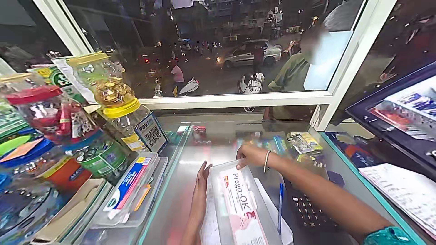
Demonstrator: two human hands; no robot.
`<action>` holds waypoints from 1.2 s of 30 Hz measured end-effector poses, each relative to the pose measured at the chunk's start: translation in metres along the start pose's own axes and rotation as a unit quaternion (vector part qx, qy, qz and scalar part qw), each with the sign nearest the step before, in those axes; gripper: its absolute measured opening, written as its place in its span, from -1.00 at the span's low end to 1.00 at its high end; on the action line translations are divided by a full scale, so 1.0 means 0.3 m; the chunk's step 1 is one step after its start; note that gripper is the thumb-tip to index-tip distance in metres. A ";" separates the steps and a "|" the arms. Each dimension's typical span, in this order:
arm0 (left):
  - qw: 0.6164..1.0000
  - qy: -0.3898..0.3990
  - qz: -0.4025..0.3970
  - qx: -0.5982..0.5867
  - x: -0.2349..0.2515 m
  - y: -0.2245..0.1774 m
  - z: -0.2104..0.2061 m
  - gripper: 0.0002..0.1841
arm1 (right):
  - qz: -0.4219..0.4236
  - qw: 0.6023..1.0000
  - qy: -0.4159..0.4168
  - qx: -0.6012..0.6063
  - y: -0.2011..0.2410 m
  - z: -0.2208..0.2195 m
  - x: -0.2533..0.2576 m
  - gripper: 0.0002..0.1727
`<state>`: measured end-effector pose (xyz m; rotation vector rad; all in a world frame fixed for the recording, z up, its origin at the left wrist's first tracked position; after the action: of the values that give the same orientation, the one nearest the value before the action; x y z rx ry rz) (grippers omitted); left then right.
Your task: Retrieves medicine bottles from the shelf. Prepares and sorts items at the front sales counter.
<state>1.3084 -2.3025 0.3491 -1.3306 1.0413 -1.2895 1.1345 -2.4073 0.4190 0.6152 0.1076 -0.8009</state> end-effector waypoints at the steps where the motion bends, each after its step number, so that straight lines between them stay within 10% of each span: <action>1: 1.000 0.009 0.015 -0.007 0.037 0.012 -0.003 -0.20 | -0.008 1.000 0.010 -0.014 0.015 0.001 -0.003 -0.54; 10: 0.988 -0.009 -0.025 0.155 0.069 0.032 0.017 -0.39 | -0.021 0.993 0.068 -0.097 0.100 -0.001 0.025 -0.50; 30: 0.997 -0.046 0.026 0.056 0.024 0.045 -0.003 -0.33 | 0.068 0.985 0.069 -0.144 0.150 0.100 -0.046 -0.46; 36: 0.993 -0.106 -0.057 0.015 -0.100 -0.053 0.004 -0.22 | 0.114 0.990 -0.058 0.061 0.132 0.231 -0.154 -0.61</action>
<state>1.3067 -2.2705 0.3598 -1.4857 0.8070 -1.2117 1.1203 -2.3951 0.5094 0.6811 -0.1174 -0.6223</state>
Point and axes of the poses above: each hand's wrist, its own x-axis towards the middle knuckle, its own z-axis out of the back of the hand, y = z × x, the point moved 7 cm from there along x, towards the middle knuckle, and after that the axes turned 4 degrees about y, right-handed, at the moved point
